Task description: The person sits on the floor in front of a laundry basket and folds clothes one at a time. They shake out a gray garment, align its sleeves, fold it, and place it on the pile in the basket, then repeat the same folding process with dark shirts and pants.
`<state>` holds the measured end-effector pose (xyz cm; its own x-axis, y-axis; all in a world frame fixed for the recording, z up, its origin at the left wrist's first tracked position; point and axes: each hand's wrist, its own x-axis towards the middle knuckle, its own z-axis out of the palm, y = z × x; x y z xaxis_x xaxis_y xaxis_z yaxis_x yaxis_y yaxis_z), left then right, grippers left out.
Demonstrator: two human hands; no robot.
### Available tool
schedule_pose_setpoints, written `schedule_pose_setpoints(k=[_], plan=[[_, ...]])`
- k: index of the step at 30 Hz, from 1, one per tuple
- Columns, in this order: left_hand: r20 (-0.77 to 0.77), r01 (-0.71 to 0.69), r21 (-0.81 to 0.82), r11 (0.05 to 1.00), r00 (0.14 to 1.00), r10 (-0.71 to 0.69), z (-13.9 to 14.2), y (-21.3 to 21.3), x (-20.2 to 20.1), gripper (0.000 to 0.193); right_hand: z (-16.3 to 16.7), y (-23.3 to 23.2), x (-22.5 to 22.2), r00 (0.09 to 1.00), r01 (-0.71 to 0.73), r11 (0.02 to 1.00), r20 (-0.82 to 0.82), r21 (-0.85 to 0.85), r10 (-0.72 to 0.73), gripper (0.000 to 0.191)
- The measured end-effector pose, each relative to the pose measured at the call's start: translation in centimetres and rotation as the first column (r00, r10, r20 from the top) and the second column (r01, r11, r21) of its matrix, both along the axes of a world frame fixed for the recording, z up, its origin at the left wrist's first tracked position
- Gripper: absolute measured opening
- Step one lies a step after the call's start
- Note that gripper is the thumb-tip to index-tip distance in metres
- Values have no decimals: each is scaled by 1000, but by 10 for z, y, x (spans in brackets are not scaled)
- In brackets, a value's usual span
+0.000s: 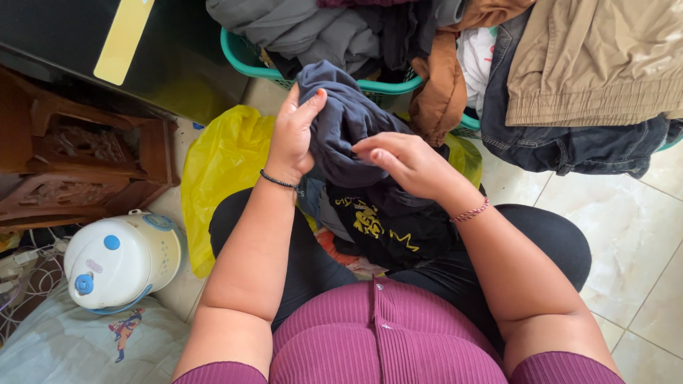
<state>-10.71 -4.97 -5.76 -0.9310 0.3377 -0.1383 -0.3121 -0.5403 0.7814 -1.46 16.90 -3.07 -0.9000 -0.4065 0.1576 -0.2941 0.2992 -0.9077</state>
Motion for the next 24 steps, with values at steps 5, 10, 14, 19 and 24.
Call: schedule_pose_setpoints(k=[5,10,14,19,24], plan=[[30,146,58,988,989,-148,7,10,9,42,-31,-19,-4,973,102,994,212,-44,-91,31],[29,207,81,975,977,-210,15,12,13,43,-54,-33,-10,945,243,926,145,288,-293,51],[-253,140,-277,951,944,-213,21,8,10,65,-48,-23,-12,914,398,897,6,195,-407,68],[-489,24,-646,763,755,-437,10,10,15,101,-30,-19,-5,924,322,866,71,381,-375,58],[-159,121,-387,914,968,-196,-11,17,11,68,-25,-15,-6,950,307,860,-78,408,-302,61]])
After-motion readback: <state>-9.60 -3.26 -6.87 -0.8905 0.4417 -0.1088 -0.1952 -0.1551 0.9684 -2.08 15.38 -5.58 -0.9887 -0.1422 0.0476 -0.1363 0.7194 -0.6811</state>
